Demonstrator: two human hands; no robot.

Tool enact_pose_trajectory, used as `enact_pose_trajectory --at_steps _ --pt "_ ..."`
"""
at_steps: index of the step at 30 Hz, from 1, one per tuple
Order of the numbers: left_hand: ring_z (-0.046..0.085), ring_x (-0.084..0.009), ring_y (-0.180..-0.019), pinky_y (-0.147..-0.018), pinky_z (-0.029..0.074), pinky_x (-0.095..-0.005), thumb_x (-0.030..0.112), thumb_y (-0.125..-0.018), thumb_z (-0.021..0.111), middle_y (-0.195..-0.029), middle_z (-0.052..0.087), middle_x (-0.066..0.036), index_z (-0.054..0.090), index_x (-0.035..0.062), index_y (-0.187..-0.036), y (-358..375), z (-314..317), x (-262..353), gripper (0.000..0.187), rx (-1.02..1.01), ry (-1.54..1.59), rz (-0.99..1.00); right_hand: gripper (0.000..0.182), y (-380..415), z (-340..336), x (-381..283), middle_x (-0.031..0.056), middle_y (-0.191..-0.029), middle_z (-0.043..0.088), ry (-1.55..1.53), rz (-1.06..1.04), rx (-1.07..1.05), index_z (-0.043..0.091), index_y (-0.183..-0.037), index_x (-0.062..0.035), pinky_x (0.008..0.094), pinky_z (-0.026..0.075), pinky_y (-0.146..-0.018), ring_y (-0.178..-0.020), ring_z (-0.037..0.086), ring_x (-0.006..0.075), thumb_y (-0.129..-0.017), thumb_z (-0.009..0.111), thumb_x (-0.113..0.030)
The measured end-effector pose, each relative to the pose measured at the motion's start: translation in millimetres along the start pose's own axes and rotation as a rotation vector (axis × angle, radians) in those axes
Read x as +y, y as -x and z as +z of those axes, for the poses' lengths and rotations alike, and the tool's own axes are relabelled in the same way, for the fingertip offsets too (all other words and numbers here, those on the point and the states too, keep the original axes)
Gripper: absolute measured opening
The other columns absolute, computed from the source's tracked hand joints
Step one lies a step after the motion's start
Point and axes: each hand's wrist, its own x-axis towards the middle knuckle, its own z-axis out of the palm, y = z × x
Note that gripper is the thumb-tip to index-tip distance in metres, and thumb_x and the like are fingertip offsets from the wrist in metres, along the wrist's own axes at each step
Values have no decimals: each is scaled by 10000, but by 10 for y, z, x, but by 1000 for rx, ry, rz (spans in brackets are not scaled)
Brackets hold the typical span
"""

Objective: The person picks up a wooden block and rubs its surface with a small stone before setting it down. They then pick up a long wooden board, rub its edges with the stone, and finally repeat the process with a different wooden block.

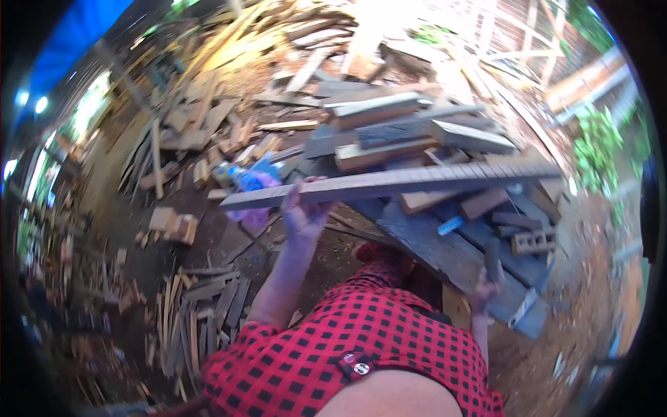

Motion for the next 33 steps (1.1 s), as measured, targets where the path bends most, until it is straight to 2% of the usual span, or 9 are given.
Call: enact_pose_trajectory --at_steps 2,3,4,6,12,18,24,27,33 --pt "582 -320 -1064 -857 520 -575 255 -864 629 -1033 629 -169 595 33 -995 -64 94 -29 260 62 38 -13 448 21 8 -65 151 -1267 564 -37 -38 -209 569 -1233 -31 433 368 -992 -1159 540 242 -800 662 -104" --pt "586 -325 -1061 -871 509 -587 244 -858 635 -1032 632 -173 597 28 -992 -117 121 -52 257 106 42 -10 464 48 -40 -151 131 -1271 562 135 -65 -253 564 -1240 -46 448 337 -1021 -1180 526 241 -797 668 -138" --pt "594 -324 -1050 -883 500 -589 233 -854 637 -1020 641 -169 605 25 -975 -177 141 -68 243 59 17 -26 480 63 -74 -232 111 -1276 559 303 -87 -308 559 -1248 -61 463 307 -1049 -1200 512 241 -795 674 -171" --pt "602 -324 -1039 -895 491 -591 222 -849 639 -1007 650 -166 614 22 -958 -347 187 -173 229 3 -5 -80 498 68 -65 -289 71 -1288 552 307 -5 -347 544 -1267 -87 472 267 -1075 -1239 479 248 -806 664 -234" --pt "636 -310 -949 -900 490 -584 222 -822 673 -890 673 -114 630 33 -871 -824 470 -643 200 156 -69 12 466 115 -11 -241 52 -1284 553 317 25 -291 559 -1245 -83 498 265 -1072 -1236 480 235 -821 643 -258" --pt "600 -298 -968 -888 486 -602 226 -822 682 -928 606 -105 551 44 -966 -1220 847 -1204 267 195 -79 20 442 99 -35 -271 55 -1288 546 342 -17 -316 571 -1225 -93 547 238 -1076 -1247 469 228 -823 633 -267" --pt "578 -312 -958 -899 474 -614 232 -836 663 -958 568 -124 526 59 -1048 -1584 940 -940 306 204 -74 92 425 85 -29 -296 43 -1307 532 347 -31 -328 575 -1220 -102 538 220 -1091 -1272 441 238 -822 623 -242" --pt "571 -345 -1022 -908 469 -615 272 -857 636 -1069 576 -138 497 59 -1148 -1804 867 -657 386 209 -65 118 430 101 -14 -277 45 -1309 531 360 -24 -345 571 -1228 -111 536 214 -1095 -1277 438 237 -819 620 -234" --pt "548 -357 -1074 -875 484 -621 285 -864 636 -1150 552 -143 477 76 -1191 -2258 622 -473 419 262 -89 146 460 78 -17 -299 46 -1310 532 398 -72 -355 554 -1253 -99 524 234 -1089 -1278 439 239 -821 623 -241"
